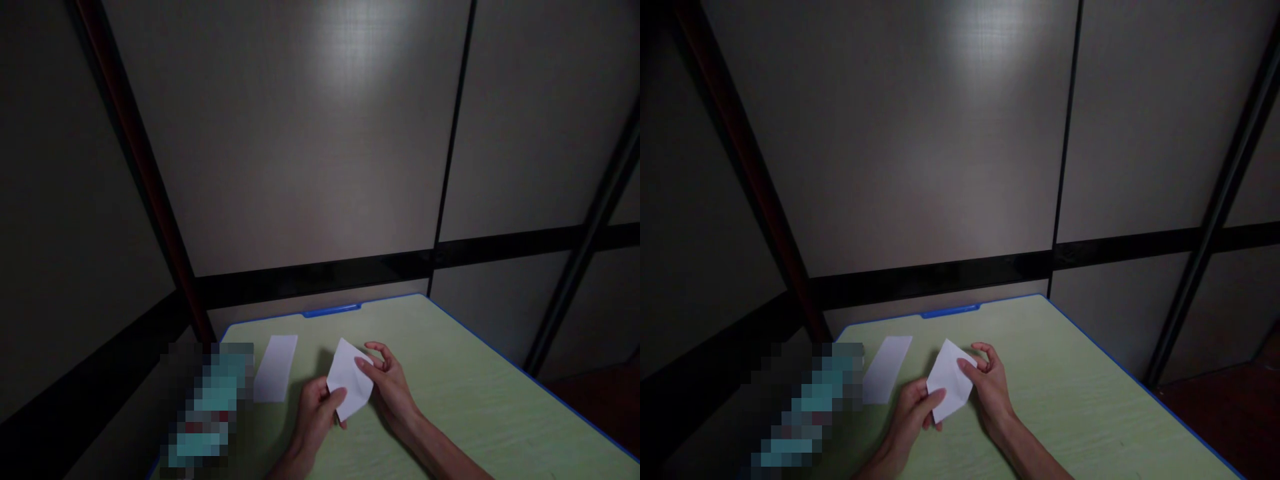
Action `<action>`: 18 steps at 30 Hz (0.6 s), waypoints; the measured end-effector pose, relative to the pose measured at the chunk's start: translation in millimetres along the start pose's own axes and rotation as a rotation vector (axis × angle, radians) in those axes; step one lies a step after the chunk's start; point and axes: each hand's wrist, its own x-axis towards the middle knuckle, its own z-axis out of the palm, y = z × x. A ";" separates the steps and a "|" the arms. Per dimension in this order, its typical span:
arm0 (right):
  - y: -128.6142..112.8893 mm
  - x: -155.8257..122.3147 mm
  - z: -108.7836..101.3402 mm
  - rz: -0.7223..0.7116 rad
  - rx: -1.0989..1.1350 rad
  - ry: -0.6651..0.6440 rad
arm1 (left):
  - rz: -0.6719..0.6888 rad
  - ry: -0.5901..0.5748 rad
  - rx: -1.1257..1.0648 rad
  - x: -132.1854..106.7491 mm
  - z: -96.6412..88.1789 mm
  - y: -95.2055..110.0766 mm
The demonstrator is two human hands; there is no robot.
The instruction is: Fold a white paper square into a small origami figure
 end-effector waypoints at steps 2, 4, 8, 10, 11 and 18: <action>1.8 -2.3 2.7 0.016 0.006 -0.021 | 0.015 0.019 0.014 2.0 -1.9 -3.3; 2.1 -4.3 4.5 0.008 0.013 -0.030 | 0.012 0.029 0.016 3.7 -3.8 -5.6; 1.6 -6.5 5.2 -0.019 -0.012 -0.052 | 0.000 0.003 0.012 2.6 -3.2 -4.6; 1.6 -7.2 5.8 -0.024 -0.045 -0.075 | -0.001 -0.033 0.009 1.5 -2.1 -3.8; 1.5 -7.6 6.5 -0.025 -0.058 -0.084 | 0.006 -0.046 0.003 1.4 -1.9 -4.0; 2.0 -10.5 12.7 0.039 -0.118 -0.108 | 0.190 0.104 -0.012 8.6 -8.4 -10.5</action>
